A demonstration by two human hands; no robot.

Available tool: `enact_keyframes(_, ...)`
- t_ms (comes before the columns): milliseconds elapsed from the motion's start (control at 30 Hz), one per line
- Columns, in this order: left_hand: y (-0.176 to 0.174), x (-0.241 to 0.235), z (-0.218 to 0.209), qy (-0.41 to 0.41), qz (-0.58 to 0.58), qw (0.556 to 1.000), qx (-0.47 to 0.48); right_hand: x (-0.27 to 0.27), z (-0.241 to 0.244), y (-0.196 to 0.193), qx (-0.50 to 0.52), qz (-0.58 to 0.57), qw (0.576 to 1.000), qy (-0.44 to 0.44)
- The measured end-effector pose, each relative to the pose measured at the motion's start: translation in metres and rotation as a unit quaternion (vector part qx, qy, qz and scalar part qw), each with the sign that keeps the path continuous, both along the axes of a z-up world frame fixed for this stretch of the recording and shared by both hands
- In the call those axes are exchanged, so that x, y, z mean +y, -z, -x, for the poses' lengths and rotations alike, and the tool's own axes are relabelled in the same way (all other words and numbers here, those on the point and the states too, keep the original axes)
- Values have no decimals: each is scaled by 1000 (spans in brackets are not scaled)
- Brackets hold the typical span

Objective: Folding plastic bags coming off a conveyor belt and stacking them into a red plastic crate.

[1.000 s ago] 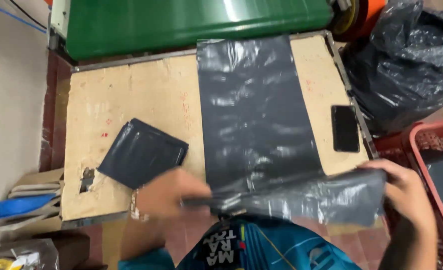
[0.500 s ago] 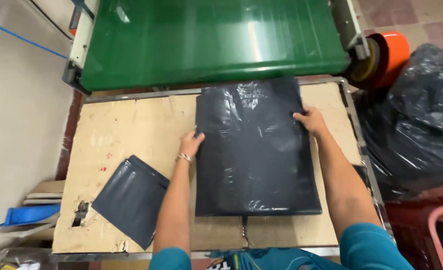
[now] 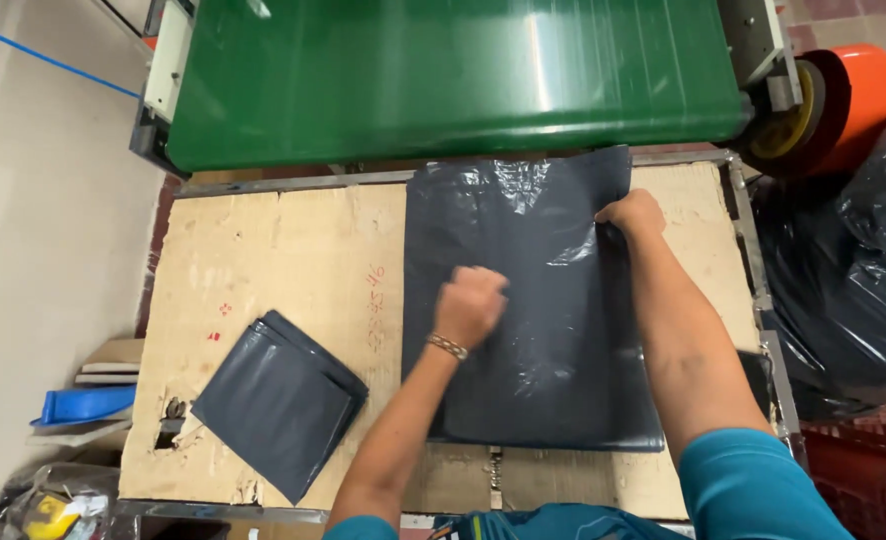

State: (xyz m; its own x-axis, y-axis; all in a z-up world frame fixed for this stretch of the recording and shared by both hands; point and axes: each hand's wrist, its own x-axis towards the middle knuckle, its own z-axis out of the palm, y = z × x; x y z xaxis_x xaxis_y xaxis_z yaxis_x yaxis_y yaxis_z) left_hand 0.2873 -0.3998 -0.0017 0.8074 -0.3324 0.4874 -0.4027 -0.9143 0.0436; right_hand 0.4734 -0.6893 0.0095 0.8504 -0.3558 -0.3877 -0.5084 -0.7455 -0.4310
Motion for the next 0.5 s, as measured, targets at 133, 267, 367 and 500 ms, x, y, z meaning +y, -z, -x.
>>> enact_keyframes(133,20,-34,-1,143,236,949,152,7,-19,26,-40,21,999,-8)
enact_keyframes(267,115,-16,-44,92,579,665,462,16,39,-14,-234,-88,966,-70)
enact_keyframes(367,102,30,-48,102,789,246,553,4,146,-75,-331,-163,921,-127)
enact_keyframes(500,108,120,-31,-11,788,368,494,-22,277,-74,-360,-207,880,-231)
